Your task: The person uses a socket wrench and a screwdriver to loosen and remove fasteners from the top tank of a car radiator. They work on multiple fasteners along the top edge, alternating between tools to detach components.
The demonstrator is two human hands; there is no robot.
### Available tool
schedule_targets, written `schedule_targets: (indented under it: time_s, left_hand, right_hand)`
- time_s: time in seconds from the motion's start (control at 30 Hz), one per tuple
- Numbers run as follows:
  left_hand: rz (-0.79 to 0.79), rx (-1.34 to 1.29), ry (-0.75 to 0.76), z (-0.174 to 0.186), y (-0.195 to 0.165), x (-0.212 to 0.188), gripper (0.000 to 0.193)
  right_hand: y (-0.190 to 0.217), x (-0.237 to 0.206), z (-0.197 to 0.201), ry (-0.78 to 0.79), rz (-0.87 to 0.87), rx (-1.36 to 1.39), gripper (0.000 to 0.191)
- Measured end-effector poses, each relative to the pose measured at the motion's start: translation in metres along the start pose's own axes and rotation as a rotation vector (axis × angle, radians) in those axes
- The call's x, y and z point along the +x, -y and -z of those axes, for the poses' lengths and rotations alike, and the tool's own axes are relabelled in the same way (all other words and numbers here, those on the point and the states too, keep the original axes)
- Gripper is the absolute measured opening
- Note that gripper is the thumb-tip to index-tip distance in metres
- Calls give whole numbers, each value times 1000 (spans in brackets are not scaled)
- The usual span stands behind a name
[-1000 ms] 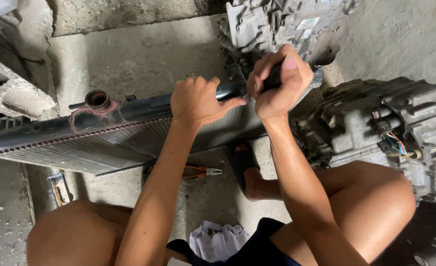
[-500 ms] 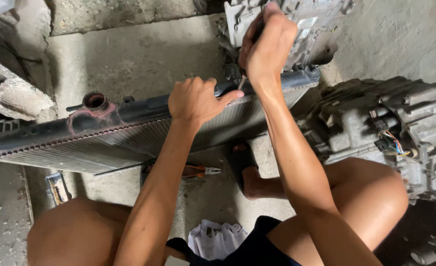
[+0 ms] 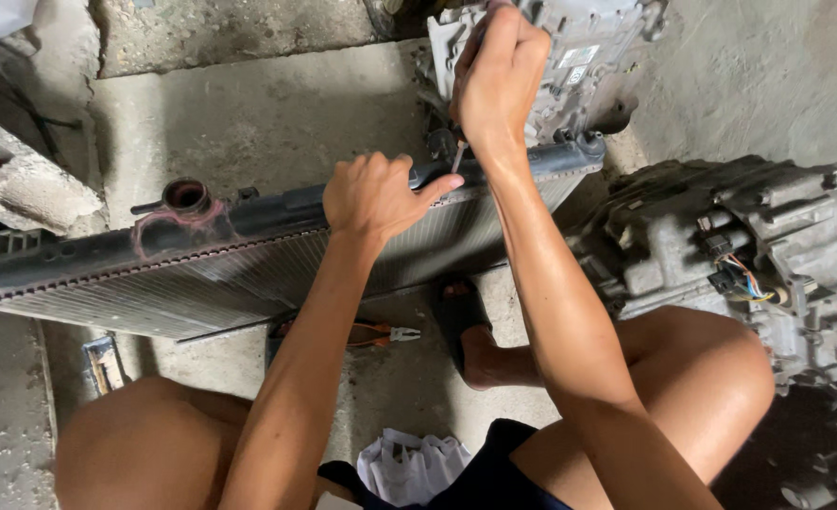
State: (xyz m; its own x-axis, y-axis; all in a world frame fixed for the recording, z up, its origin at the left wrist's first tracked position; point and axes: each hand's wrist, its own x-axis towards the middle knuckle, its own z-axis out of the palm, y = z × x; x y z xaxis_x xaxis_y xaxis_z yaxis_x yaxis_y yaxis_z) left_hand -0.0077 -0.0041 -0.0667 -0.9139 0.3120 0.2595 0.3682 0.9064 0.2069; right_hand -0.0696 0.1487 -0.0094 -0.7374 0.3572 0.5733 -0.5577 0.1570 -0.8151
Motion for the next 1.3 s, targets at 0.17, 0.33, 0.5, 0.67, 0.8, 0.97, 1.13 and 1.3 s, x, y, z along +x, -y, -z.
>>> schedule_targets:
  time_s: [0.17, 0.33, 0.5, 0.67, 0.8, 0.97, 1.13, 1.3]
  left_hand:
    - [7, -38, 101, 3, 2, 0, 95]
    - [-28, -63, -39, 5, 4, -6, 93]
    - [-1, -28, 10, 2, 4, -3, 92]
    - [24, -66, 0, -3, 2, -4, 90]
    - [26, -67, -18, 0, 0, -6, 89]
    - [48, -88, 25, 12, -1, -9, 89]
    - [35, -83, 6, 19, 1, -12, 89]
    - [28, -83, 86, 20, 2, -10, 89]
  right_hand:
    - [22, -21, 11, -56, -154, 145, 48]
    - [44, -38, 17, 113, -120, 244, 49]
    - [29, -23, 11, 120, -118, 204, 49]
    - [1, -3, 0, 46, 61, -68, 54]
    - [-5, 2, -5, 48, -65, -49, 60]
    - [15, -12, 4, 59, -45, 43, 54]
    - [38, -37, 18, 94, -151, 317, 47]
    - [40, -37, 18, 100, -189, 373, 46]
